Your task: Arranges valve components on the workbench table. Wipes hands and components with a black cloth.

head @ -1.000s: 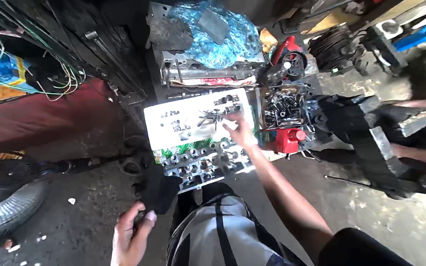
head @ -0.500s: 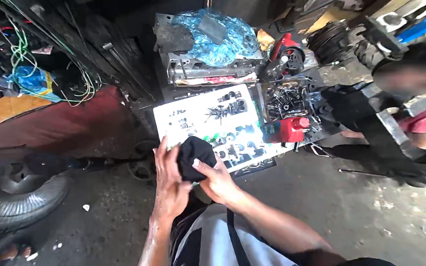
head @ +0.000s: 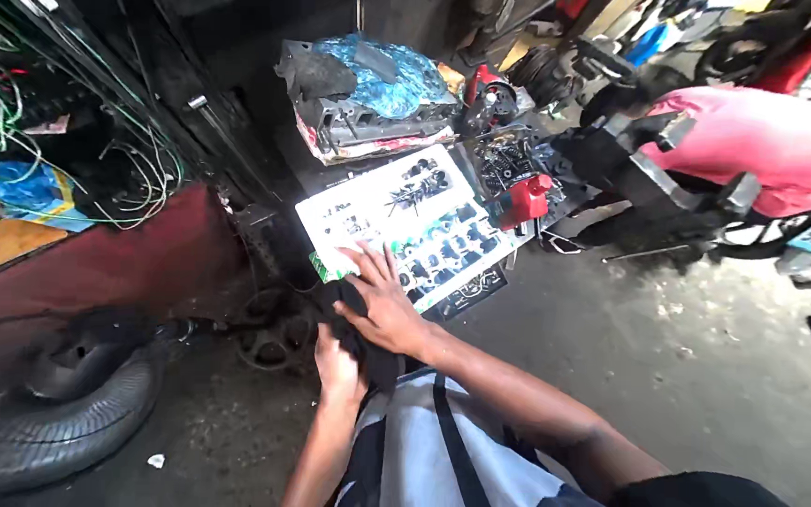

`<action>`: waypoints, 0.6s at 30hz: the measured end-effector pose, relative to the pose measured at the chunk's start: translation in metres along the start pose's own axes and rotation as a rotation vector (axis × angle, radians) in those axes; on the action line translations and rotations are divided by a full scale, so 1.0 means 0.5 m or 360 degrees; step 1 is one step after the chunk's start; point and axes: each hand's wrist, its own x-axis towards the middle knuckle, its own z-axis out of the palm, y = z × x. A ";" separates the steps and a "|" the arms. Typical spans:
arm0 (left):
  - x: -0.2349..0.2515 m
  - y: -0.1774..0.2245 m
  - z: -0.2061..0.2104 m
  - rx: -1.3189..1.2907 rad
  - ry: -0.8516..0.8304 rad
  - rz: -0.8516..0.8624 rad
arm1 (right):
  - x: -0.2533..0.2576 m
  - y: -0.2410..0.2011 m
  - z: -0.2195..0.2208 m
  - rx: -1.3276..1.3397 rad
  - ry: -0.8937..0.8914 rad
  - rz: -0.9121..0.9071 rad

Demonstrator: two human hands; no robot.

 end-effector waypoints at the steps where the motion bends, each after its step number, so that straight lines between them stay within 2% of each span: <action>1: 0.009 0.007 -0.011 0.0091 -0.0173 0.0138 | 0.004 0.008 0.010 -0.0070 0.0026 0.0032; 2: 0.025 0.006 -0.034 0.0249 -0.0434 0.0305 | 0.007 0.014 0.018 -0.0056 0.0025 0.0087; 3: 0.043 0.004 -0.052 0.0365 -0.0602 0.0464 | 0.006 0.013 0.022 0.0139 -0.0042 0.0187; 5: 0.069 0.008 -0.071 0.0330 -0.0678 0.0586 | -0.009 -0.009 0.028 0.0849 -0.0181 0.0386; 7: 0.080 0.023 -0.072 0.0137 -0.0629 0.0506 | -0.024 -0.053 0.032 0.1406 -0.0127 0.0551; 8: 0.081 0.033 -0.067 0.0063 -0.0587 0.0447 | -0.027 -0.066 0.033 0.1483 -0.0082 0.0572; 9: 0.080 0.041 -0.061 -0.0010 -0.0551 0.0403 | -0.031 -0.071 0.035 0.1415 -0.0040 0.0453; 11: 0.061 0.054 -0.046 -0.0141 -0.0431 0.0292 | -0.035 -0.055 0.041 0.1026 0.0057 0.0015; 13: 0.044 0.061 -0.022 -0.0247 -0.0266 0.0112 | -0.031 -0.037 0.041 0.0813 0.0153 -0.0172; 15: 0.053 0.050 -0.001 -0.0343 -0.0205 -0.0013 | -0.029 -0.033 0.029 0.1045 0.0138 0.0011; 18: 0.072 0.036 0.014 -0.0322 -0.0305 -0.0019 | -0.010 -0.039 0.004 0.1600 0.0129 0.0549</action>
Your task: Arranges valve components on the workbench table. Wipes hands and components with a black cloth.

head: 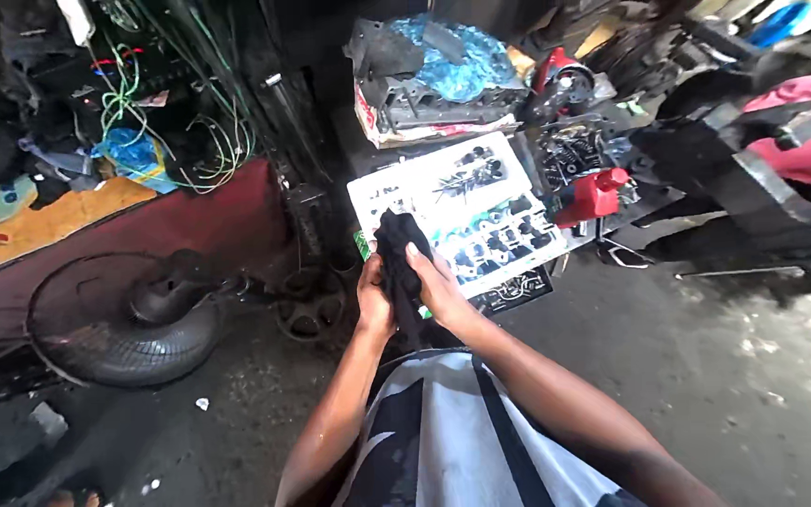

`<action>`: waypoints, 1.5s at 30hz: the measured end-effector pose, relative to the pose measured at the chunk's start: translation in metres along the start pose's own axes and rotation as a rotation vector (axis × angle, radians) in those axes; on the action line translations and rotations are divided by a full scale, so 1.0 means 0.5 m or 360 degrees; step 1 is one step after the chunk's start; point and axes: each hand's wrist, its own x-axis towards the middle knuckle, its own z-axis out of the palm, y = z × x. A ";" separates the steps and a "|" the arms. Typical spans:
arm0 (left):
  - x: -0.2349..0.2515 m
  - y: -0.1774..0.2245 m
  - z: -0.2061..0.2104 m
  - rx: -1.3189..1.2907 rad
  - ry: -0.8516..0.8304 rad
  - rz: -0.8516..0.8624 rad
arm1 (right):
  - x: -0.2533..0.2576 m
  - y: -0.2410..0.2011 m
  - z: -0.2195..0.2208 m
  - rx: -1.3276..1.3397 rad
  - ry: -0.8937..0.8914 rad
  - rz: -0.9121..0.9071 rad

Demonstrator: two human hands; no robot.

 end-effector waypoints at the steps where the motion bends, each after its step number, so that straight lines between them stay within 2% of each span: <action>1: 0.003 -0.001 -0.001 0.0078 -0.0044 -0.0004 | 0.004 -0.012 0.002 0.0129 0.0071 0.0155; 3: 0.005 -0.008 -0.014 0.0317 -0.0247 -0.0005 | 0.019 -0.035 -0.002 0.0233 0.0217 0.0373; 5: 0.006 -0.012 -0.022 0.0494 -0.0509 -0.0049 | 0.055 -0.037 -0.040 0.0091 0.0215 0.0338; 8: 0.015 -0.024 -0.033 0.0270 -0.0669 -0.0067 | 0.084 -0.012 -0.121 -0.0392 0.0389 -0.0121; 11: 0.024 -0.017 -0.039 0.0219 -0.0670 0.0076 | 0.035 -0.028 -0.158 -0.0727 0.0593 -0.0848; 12: 0.018 -0.013 -0.034 0.0304 -0.0585 0.0122 | 0.011 -0.037 -0.156 -0.0803 0.0532 -0.1033; 14: 0.002 -0.008 -0.009 0.0569 -0.0350 0.0182 | -0.028 -0.043 -0.132 -0.0909 0.0287 -0.1183; 15: 0.000 -0.013 0.001 0.0648 -0.0331 0.0234 | -0.037 -0.042 -0.114 -0.0970 0.0206 -0.1185; 17: 0.012 -0.040 0.016 0.0597 -0.0336 0.0345 | -0.044 -0.040 -0.084 -0.1125 0.0220 -0.1074; 19: 0.023 -0.060 0.017 0.0539 -0.0341 0.0433 | -0.054 -0.053 -0.077 -0.1265 0.0258 -0.0923; 21: 0.014 -0.059 0.013 0.0566 -0.0266 0.0493 | -0.062 -0.079 -0.077 -0.1361 0.0173 -0.0825; 26: -0.018 -0.063 0.044 0.0504 -0.0298 0.0360 | -0.078 -0.076 -0.093 -0.1546 0.0072 -0.0700; 31: -0.022 -0.049 0.045 0.0617 -0.0299 0.0320 | -0.089 -0.063 -0.108 -0.1448 0.0078 -0.0835; 35: 0.006 -0.054 0.030 0.0692 -0.0596 0.0332 | -0.102 -0.062 -0.133 -0.1136 0.0028 -0.0497; 37: 0.012 -0.052 0.029 0.0778 -0.0727 0.0322 | -0.103 -0.066 -0.150 -0.1116 0.0022 -0.0409; 42: 0.001 -0.056 0.035 0.0484 -0.0833 0.0003 | -0.121 -0.049 -0.170 -0.1461 0.0377 -0.0985; 45: -0.004 -0.046 0.033 0.0507 -0.0611 -0.0039 | -0.125 -0.043 -0.174 -0.1172 0.0479 -0.0954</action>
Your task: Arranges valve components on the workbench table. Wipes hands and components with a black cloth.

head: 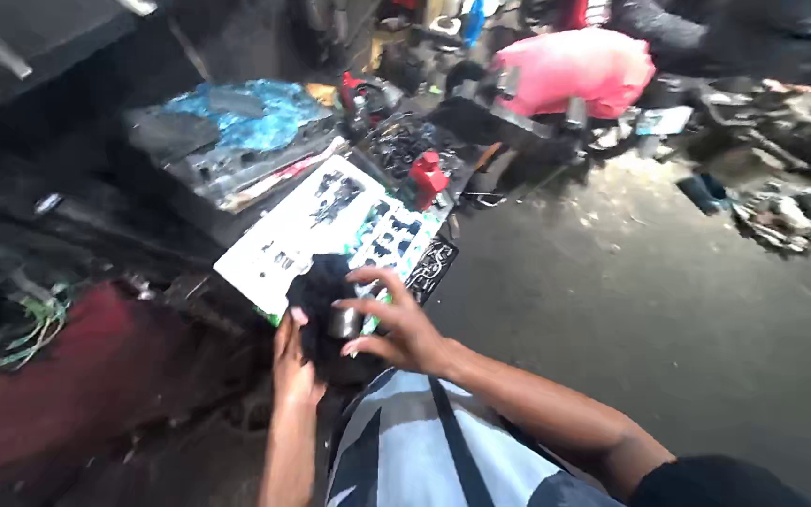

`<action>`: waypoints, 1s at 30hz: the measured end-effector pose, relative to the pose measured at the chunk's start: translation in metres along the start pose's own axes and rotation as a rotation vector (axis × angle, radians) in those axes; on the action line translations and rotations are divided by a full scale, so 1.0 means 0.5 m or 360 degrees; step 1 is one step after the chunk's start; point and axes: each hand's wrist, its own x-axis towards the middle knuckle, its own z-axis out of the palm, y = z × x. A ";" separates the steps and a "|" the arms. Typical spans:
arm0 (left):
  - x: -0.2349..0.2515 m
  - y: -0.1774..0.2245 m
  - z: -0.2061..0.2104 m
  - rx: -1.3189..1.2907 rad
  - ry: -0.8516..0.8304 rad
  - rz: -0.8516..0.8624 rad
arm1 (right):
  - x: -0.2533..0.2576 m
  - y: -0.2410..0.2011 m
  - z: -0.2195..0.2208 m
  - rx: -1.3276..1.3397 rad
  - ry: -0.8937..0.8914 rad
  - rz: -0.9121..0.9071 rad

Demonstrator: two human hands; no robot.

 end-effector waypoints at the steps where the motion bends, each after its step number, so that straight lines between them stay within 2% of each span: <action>1: 0.001 0.007 -0.002 -0.0071 0.0101 -0.0039 | 0.002 -0.001 -0.001 0.0185 0.0057 0.0100; 3: 0.008 0.019 -0.013 -0.0332 0.0195 -0.0090 | 0.009 -0.003 -0.007 0.0618 0.0166 0.0296; 5: 0.006 0.027 -0.033 -0.0548 0.0129 -0.0047 | 0.017 -0.006 -0.018 0.1007 0.0218 0.0391; 8: -0.015 0.036 -0.046 -0.0547 0.0037 0.0159 | 0.026 -0.008 -0.029 0.1206 0.0199 0.0397; 10: -0.036 0.041 -0.038 -0.0420 0.0032 0.0230 | 0.030 -0.006 -0.028 0.1007 0.0129 0.0303; 12: -0.054 0.033 -0.029 -0.0209 -0.0055 0.0287 | 0.038 0.004 -0.028 0.0483 0.0026 0.0045; 15: -0.059 0.006 -0.036 0.0040 -0.0486 0.0383 | 0.055 0.015 -0.024 -0.0180 -0.0133 -0.0417; 16: -0.062 0.008 -0.039 -0.0027 -0.0544 0.0285 | 0.057 0.016 -0.021 -0.0263 -0.0185 -0.0516; 19: -0.077 0.035 -0.056 -0.0448 -0.0436 -0.0243 | 0.062 0.016 -0.008 -0.0266 -0.0302 -0.0688; 20: -0.077 0.039 -0.066 -0.0468 -0.0490 -0.0252 | 0.066 0.017 -0.005 -0.0179 -0.0332 -0.0644; 22: -0.075 0.037 -0.080 -0.0027 -0.0603 0.0089 | 0.069 0.014 0.003 0.0224 -0.0424 -0.0304; 25: -0.074 0.044 -0.095 0.1027 -0.0648 0.0629 | 0.067 -0.015 0.004 0.0915 -0.0601 0.0590; 28: -0.076 0.031 -0.118 0.1930 -0.0605 0.1182 | 0.061 -0.043 -0.012 0.1108 -0.0985 0.1283; 30: -0.080 0.018 -0.129 0.2147 -0.0543 0.1447 | 0.049 -0.054 0.003 0.1114 -0.1076 0.1497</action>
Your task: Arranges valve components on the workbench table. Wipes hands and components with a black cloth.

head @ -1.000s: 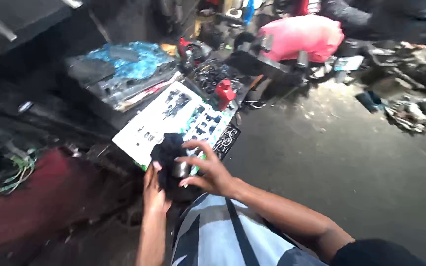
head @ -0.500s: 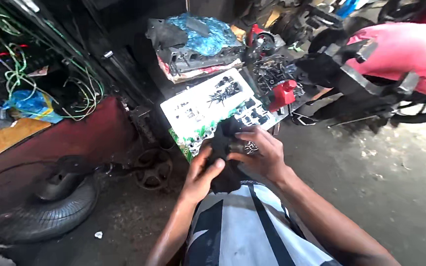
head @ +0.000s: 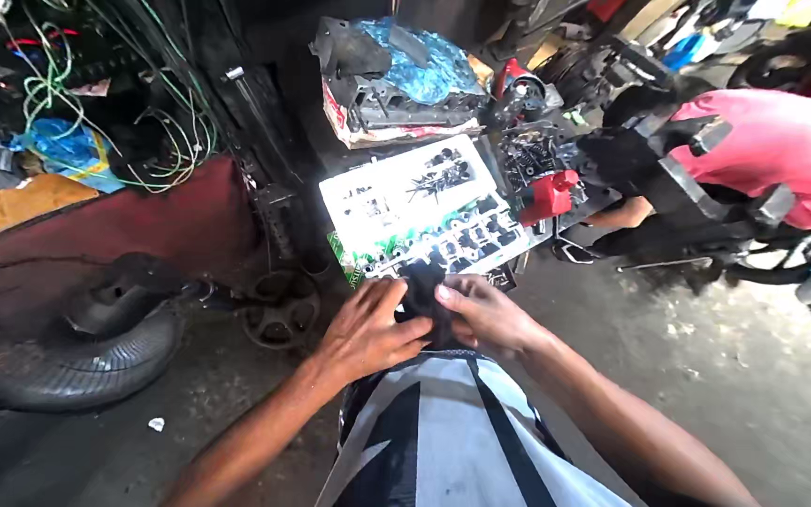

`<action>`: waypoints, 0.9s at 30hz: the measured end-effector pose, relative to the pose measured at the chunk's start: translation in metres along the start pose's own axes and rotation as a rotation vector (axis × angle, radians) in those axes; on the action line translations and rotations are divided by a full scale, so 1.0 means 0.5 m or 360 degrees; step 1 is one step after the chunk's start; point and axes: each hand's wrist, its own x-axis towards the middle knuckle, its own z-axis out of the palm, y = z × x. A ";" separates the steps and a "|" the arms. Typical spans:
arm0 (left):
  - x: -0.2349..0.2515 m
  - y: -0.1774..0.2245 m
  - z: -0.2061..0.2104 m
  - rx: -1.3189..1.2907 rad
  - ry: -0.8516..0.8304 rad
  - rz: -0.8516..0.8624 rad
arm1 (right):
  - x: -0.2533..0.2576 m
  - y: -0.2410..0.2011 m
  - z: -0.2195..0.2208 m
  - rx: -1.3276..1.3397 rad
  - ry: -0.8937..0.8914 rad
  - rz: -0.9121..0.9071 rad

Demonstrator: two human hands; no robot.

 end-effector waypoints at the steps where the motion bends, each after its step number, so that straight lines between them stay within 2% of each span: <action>1: -0.009 0.004 0.005 0.0017 0.0013 -0.0004 | 0.002 0.013 0.013 -0.0027 0.0045 0.0000; 4: -0.044 0.022 0.013 -0.0338 -0.0036 -0.0330 | 0.013 0.070 0.046 -0.0392 0.0255 -0.0284; 6: -0.082 0.026 0.000 -0.1022 -0.0044 -0.0791 | 0.024 0.110 0.066 -0.0676 0.0330 -0.0659; 8: -0.138 0.031 -0.017 -0.2027 0.0319 -0.1470 | 0.036 0.132 0.082 -0.1036 0.0341 -0.1162; 9: -0.166 0.036 -0.026 -0.2335 0.0575 -0.1789 | 0.043 0.129 0.093 -0.1224 0.0338 -0.1356; 10: -0.206 0.035 -0.032 -0.2539 0.0725 -0.1861 | 0.047 0.125 0.107 -0.1393 0.0337 -0.1479; 11: -0.246 0.040 -0.044 -0.2455 0.0679 -0.1824 | 0.050 0.125 0.124 -0.1544 0.0325 -0.1561; 12: -0.283 0.049 -0.060 -0.2316 0.0476 -0.1735 | 0.054 0.130 0.144 -0.1687 0.0297 -0.1608; 13: -0.295 0.055 -0.068 -0.2195 0.0286 -0.1617 | 0.061 0.139 0.162 -0.1789 0.0257 -0.1638; 15: -0.286 0.037 -0.048 -0.2196 0.0162 -0.1354 | 0.080 0.151 0.189 -0.1837 0.0158 -0.1673; 17: -0.304 0.020 -0.024 -0.2171 0.0315 -0.1223 | 0.094 0.147 0.218 -0.1792 0.0081 -0.1655; 18: -0.311 0.024 -0.023 -0.2200 0.0455 -0.1259 | 0.098 0.144 0.236 -0.1761 0.0056 -0.1630; 21: -0.321 0.055 -0.032 -0.2194 0.0841 -0.1672 | 0.104 0.143 0.284 -0.1746 -0.0023 -0.1489; 23: -0.326 0.066 -0.028 -0.2097 0.0895 -0.1792 | 0.107 0.147 0.289 -0.1646 -0.0172 -0.1332; 27: -0.318 0.062 -0.014 -0.1731 0.0807 -0.1736 | 0.102 0.145 0.257 -0.1432 -0.0398 -0.1093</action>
